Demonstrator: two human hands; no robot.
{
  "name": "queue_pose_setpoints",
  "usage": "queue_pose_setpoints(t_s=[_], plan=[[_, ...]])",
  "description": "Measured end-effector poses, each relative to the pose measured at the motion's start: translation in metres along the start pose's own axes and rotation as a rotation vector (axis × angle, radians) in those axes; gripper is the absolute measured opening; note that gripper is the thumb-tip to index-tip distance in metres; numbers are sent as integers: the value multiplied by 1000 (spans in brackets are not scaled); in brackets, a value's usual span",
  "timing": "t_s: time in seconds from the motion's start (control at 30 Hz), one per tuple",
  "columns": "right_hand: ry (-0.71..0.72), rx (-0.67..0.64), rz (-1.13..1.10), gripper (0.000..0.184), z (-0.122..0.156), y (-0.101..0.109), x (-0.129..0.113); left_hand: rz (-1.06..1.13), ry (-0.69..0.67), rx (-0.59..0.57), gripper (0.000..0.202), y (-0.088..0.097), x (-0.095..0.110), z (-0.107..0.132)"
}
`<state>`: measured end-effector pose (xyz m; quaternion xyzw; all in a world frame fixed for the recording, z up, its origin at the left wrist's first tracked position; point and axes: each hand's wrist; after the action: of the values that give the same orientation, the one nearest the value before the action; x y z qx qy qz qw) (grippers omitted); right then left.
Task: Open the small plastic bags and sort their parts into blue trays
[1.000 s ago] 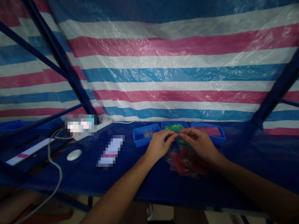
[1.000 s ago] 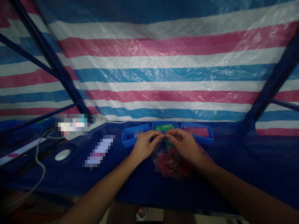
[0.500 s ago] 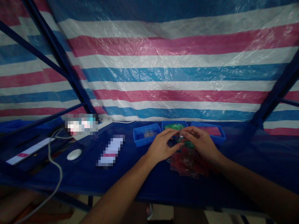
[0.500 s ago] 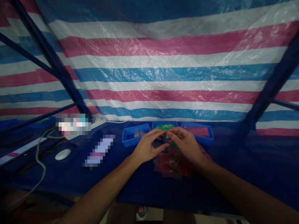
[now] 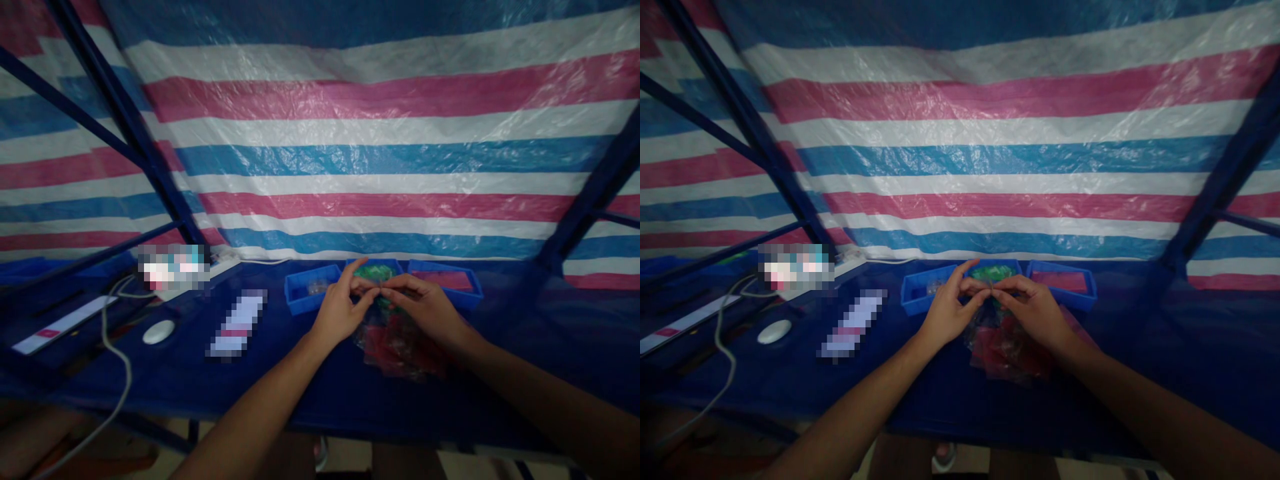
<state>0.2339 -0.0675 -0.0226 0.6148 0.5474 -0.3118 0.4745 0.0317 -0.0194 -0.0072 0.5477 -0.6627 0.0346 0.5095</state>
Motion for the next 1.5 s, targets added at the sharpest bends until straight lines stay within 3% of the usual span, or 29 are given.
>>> queue_pose_setpoints(t_s=[0.13,0.27,0.4,0.5,0.57,0.77,0.97,1.2,1.4,1.5], plan=[[-67,43,-113,33,0,-2,-3,-75,-11,80,60,0,-1,-2],[-105,137,-138,37,-1,-1,-4,-257,-82,210,48,2,4,-1],[-100,198,-92,37,-2,1,-4,-329,-138,98,34,1,4,1],[-66,140,-95,35,-1,0,-3,-305,-167,-15,39,-1,0,1],[-50,77,-137,35,0,-1,-3,-290,-168,-27,40,-2,-1,1],[-64,-4,-179,33,3,-4,-9,-253,-119,31,16,2,4,0],[-52,-1,-189,35,5,-5,-16,-273,-126,151,14,7,5,0],[-10,-10,29,26,5,-4,-13,-501,-22,411,21,41,-3,1],[129,-101,394,14,9,-6,-18,-840,201,333,16,58,-23,8],[224,-222,516,15,10,-7,-21,-900,181,334,19,55,-21,10]])
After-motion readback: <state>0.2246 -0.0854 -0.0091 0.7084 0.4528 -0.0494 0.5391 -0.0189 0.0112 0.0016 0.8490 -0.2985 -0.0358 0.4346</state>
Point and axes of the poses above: each hand's wrist, its own z-axis away from the middle knuckle, its own y-axis out of the back of the hand, x = y × z, and after that the axes turned 9 degrees about -x, right-handed
